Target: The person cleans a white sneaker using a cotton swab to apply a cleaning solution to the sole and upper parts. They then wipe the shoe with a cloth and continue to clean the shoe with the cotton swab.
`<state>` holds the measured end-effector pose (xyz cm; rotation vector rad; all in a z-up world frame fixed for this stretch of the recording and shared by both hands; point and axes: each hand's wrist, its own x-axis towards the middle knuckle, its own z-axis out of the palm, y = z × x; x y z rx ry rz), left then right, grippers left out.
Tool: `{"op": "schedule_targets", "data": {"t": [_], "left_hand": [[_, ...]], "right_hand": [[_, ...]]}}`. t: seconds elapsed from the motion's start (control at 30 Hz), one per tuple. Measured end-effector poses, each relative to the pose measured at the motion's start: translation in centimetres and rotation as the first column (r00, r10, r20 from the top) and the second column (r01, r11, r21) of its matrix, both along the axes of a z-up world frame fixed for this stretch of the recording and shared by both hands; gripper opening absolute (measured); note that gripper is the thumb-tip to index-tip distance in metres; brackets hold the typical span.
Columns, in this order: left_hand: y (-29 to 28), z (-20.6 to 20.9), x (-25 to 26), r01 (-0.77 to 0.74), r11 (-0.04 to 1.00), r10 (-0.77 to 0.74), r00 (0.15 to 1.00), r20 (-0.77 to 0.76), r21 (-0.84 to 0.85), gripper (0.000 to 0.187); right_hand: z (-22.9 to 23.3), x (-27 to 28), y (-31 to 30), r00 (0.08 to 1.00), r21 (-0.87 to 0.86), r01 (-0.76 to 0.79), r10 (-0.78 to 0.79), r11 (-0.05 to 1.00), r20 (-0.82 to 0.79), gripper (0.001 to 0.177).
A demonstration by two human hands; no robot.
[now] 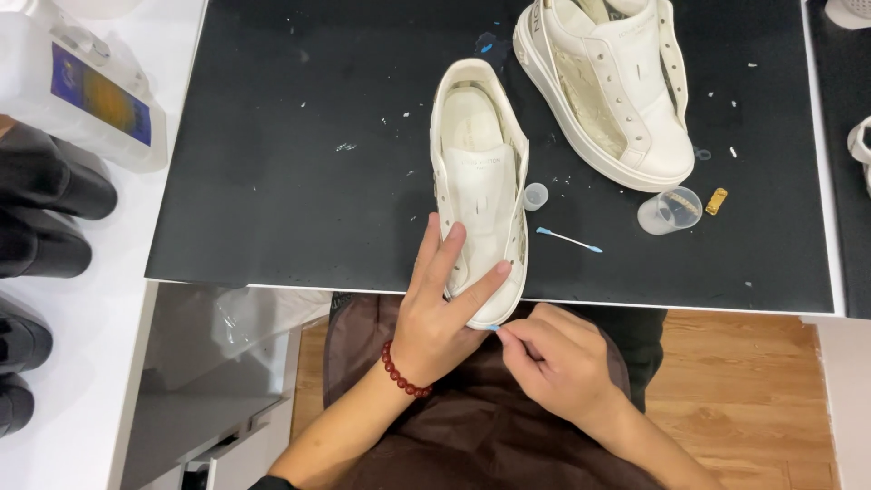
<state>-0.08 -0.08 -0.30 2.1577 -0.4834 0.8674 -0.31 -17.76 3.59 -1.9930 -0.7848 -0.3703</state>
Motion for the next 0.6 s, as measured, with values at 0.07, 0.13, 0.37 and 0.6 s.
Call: {"op": "schedule_targets", "data": {"t": [0.07, 0.13, 0.37, 0.6], "left_hand": [[0.1, -0.1, 0.1, -0.003, 1.000, 0.003, 1.000, 0.008, 0.003, 0.053], [-0.1, -0.1, 0.0, -0.017, 1.000, 0.017, 1.000, 0.009, -0.005, 0.054], [0.1, 0.1, 0.1, 0.013, 1.000, -0.013, 1.000, -0.002, -0.011, 0.055], [0.1, 0.2, 0.0, 0.020, 1.000, -0.020, 1.000, -0.005, -0.018, 0.057]], "right_hand": [[-0.1, 0.0, -0.1, 1.000, -0.008, 0.016, -0.016, 1.000, 0.013, 0.012], [-0.1, 0.1, -0.2, 1.000, -0.026, 0.020, -0.020, 0.999, 0.017, 0.013], [0.0, 0.2, -0.4, 1.000, -0.034, 0.003, -0.002, 0.999, 0.020, 0.013], [-0.3, 0.6, -1.1, 1.000, -0.079, -0.009, 0.010, 0.997, 0.010, 0.013]]}}
